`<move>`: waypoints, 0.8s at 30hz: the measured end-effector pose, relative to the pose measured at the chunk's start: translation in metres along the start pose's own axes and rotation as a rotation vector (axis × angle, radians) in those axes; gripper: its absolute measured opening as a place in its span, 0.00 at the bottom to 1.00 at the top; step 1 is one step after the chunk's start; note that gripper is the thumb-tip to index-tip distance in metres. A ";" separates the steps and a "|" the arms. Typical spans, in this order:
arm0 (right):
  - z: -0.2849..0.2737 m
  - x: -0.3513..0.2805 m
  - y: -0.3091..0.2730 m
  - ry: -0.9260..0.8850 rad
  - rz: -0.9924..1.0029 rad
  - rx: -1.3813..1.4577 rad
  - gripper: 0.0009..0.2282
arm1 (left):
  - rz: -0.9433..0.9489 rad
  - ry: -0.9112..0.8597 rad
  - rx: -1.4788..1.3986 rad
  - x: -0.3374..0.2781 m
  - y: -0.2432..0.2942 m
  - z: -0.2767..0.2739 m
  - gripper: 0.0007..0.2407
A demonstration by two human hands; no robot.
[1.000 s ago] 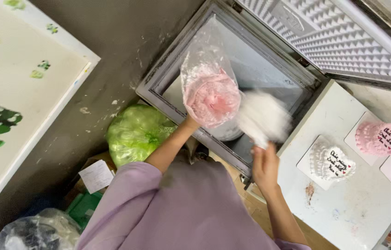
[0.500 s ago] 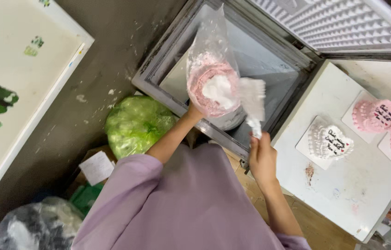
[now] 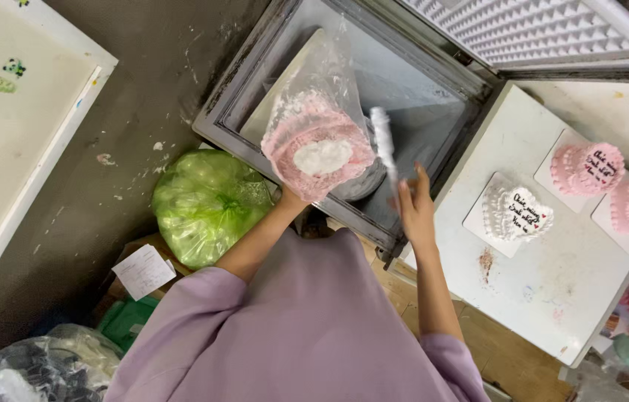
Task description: The person scoops white frosting from a container inside a freezer into a plastic bag, then squeezes and massages the bag to move the frosting toward the tip.
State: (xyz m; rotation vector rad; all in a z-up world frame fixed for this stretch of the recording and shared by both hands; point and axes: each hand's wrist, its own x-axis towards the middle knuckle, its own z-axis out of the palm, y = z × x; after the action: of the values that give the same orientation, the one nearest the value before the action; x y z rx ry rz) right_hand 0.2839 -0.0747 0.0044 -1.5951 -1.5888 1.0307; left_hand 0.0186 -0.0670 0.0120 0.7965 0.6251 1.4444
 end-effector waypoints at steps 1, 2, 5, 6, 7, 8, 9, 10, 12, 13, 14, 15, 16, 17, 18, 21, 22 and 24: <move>0.010 0.014 0.015 -0.008 -0.071 -0.038 0.28 | -0.023 -0.015 0.001 -0.004 -0.002 -0.003 0.29; 0.023 0.027 0.028 -0.045 -0.069 -0.024 0.28 | -0.060 -0.024 -0.008 -0.011 -0.004 -0.007 0.29; 0.040 0.039 0.056 -0.152 -0.047 0.072 0.27 | -0.133 -0.037 -0.043 -0.023 -0.012 -0.018 0.29; 0.043 0.039 0.058 -0.183 -0.037 0.144 0.26 | -0.153 -0.030 -0.062 -0.027 -0.013 -0.023 0.29; 0.042 0.036 0.057 -0.213 -0.028 0.214 0.25 | -0.173 -0.022 -0.086 -0.029 -0.014 -0.027 0.29; 0.038 0.030 0.053 -0.235 -0.048 0.267 0.24 | -0.183 -0.019 -0.097 -0.031 -0.016 -0.030 0.29; 0.034 0.025 0.048 -0.258 -0.067 0.320 0.23 | -0.197 -0.019 -0.105 -0.033 -0.017 -0.032 0.29; 0.030 0.020 0.040 -0.281 -0.087 0.373 0.22 | -0.202 -0.016 -0.108 -0.035 -0.018 -0.034 0.29; 0.023 0.015 0.022 -0.310 -0.066 0.437 0.24 | -0.206 -0.013 -0.105 -0.038 -0.018 -0.031 0.30; 0.022 0.014 0.013 -0.323 -0.060 0.468 0.25 | -0.198 -0.019 -0.093 -0.037 -0.018 -0.029 0.30; 0.024 0.012 0.004 -0.338 -0.011 0.559 0.27 | -0.184 -0.022 -0.073 -0.036 -0.017 -0.025 0.30; 0.028 0.010 -0.004 -0.351 0.036 0.650 0.29 | -0.167 -0.028 -0.048 -0.034 -0.016 -0.020 0.30; 0.030 0.008 -0.012 -0.364 0.084 0.740 0.31 | -0.145 -0.034 -0.017 -0.032 -0.014 -0.014 0.30; 0.033 0.004 -0.018 -0.412 0.160 0.855 0.32 | -0.125 -0.043 0.016 -0.031 -0.011 -0.009 0.30; 0.036 0.000 -0.024 -0.459 0.237 0.970 0.34 | -0.092 -0.051 0.055 -0.028 -0.008 -0.004 0.30; 0.035 -0.007 -0.043 -0.579 0.220 1.117 0.38 | -0.044 -0.096 0.168 -0.022 0.009 0.003 0.30; 0.031 -0.010 -0.050 -0.614 0.176 1.134 0.39 | -0.039 -0.110 0.198 -0.022 0.015 0.005 0.30; 0.020 -0.014 -0.063 -0.633 0.167 1.227 0.37 | -0.034 -0.147 0.257 -0.021 0.025 0.006 0.30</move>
State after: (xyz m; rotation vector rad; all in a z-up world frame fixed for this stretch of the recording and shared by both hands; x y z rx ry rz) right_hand 0.2364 -0.0875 0.0510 -0.5461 -0.7417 2.1563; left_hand 0.0065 -0.0893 0.0336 1.0782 0.7161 1.2766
